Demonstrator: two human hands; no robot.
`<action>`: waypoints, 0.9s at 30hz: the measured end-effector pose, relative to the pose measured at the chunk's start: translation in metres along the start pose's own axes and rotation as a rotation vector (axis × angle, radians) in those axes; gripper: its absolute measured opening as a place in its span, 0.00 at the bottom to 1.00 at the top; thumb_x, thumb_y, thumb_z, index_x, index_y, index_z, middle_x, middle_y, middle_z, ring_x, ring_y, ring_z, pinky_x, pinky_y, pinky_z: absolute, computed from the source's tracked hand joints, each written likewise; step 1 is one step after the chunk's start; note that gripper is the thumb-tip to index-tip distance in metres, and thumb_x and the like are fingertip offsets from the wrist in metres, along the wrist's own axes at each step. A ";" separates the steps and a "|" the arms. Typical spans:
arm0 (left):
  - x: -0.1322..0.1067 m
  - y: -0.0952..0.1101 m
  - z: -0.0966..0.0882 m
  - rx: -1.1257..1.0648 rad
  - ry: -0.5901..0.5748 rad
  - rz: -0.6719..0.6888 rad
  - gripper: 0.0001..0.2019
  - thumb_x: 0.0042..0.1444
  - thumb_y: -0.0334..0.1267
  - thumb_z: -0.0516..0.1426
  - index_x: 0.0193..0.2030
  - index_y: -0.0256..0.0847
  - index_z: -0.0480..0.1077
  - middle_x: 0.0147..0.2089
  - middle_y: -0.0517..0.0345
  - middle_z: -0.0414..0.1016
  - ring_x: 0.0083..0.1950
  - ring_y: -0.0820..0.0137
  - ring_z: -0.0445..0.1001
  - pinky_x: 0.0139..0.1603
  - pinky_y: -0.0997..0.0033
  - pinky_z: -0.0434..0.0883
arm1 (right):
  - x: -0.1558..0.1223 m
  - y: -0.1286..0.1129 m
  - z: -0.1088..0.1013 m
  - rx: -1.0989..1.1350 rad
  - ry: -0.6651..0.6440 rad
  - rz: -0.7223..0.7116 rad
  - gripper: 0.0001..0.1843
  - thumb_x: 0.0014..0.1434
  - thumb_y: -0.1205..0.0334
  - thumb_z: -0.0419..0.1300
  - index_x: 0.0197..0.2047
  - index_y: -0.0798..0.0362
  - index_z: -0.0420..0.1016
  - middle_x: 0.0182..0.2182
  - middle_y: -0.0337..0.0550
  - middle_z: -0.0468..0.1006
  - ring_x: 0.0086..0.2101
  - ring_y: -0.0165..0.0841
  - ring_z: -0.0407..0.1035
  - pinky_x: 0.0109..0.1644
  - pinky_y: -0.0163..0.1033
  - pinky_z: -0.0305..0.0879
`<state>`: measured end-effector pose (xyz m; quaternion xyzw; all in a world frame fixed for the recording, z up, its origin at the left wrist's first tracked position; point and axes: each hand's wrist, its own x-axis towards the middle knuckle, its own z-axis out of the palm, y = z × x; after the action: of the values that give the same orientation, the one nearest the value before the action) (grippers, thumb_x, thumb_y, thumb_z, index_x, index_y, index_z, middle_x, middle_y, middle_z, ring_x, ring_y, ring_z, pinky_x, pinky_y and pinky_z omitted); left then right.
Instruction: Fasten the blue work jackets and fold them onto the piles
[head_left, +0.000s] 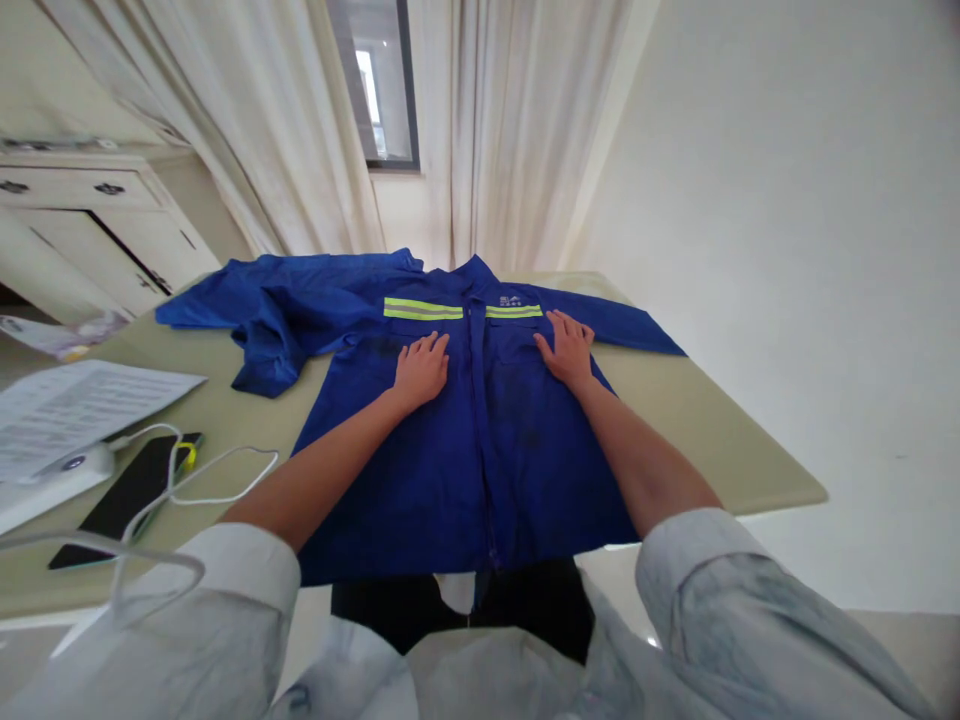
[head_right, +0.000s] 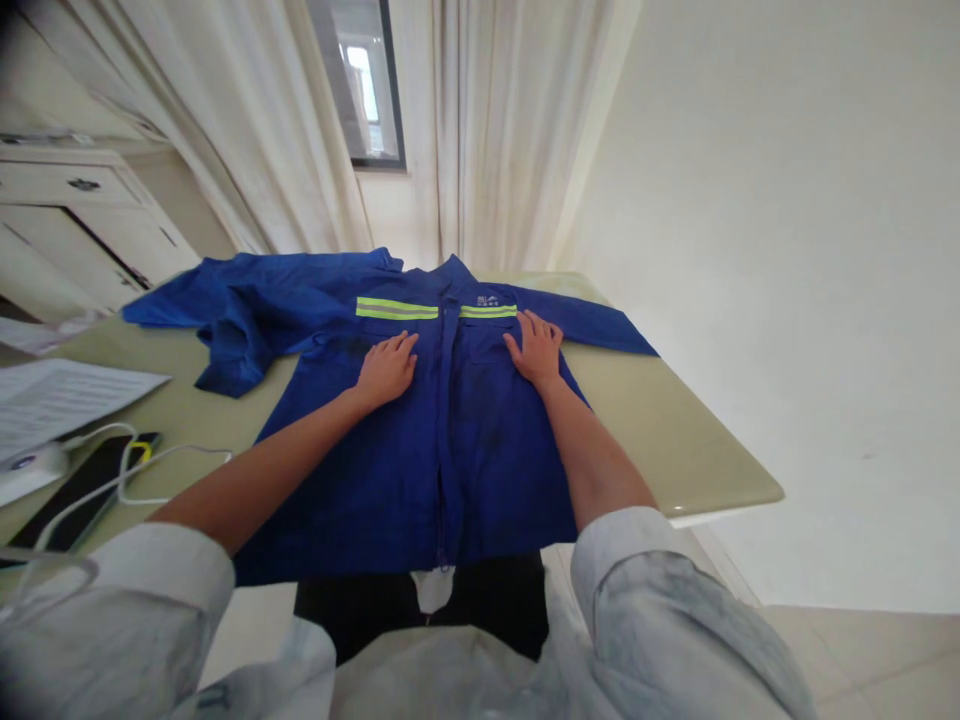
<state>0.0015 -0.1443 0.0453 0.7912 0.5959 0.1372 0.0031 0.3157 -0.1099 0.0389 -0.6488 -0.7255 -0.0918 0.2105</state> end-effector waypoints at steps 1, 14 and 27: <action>-0.018 0.004 -0.010 -0.020 -0.026 0.076 0.26 0.73 0.40 0.46 0.75 0.39 0.61 0.77 0.44 0.63 0.72 0.52 0.67 0.72 0.46 0.63 | -0.005 -0.006 -0.010 0.032 0.007 -0.052 0.33 0.77 0.48 0.44 0.75 0.60 0.62 0.72 0.64 0.63 0.69 0.50 0.57 0.72 0.57 0.47; -0.268 0.061 -0.025 -0.157 0.113 0.552 0.11 0.68 0.34 0.61 0.56 0.44 0.75 0.54 0.50 0.80 0.51 0.59 0.76 0.53 0.54 0.70 | -0.244 -0.120 -0.118 0.457 -0.216 -0.659 0.31 0.64 0.40 0.69 0.62 0.50 0.77 0.58 0.54 0.79 0.55 0.48 0.73 0.57 0.54 0.70; -0.276 0.071 -0.008 -0.207 0.234 0.541 0.12 0.70 0.29 0.55 0.53 0.40 0.77 0.47 0.48 0.83 0.43 0.63 0.78 0.46 0.58 0.76 | -0.281 -0.114 -0.098 0.513 -0.064 -0.499 0.08 0.73 0.62 0.62 0.50 0.49 0.82 0.45 0.47 0.84 0.45 0.39 0.76 0.51 0.47 0.74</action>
<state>-0.0028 -0.4268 0.0060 0.8954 0.3428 0.2833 -0.0216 0.2416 -0.4200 0.0233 -0.3801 -0.8673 0.0652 0.3147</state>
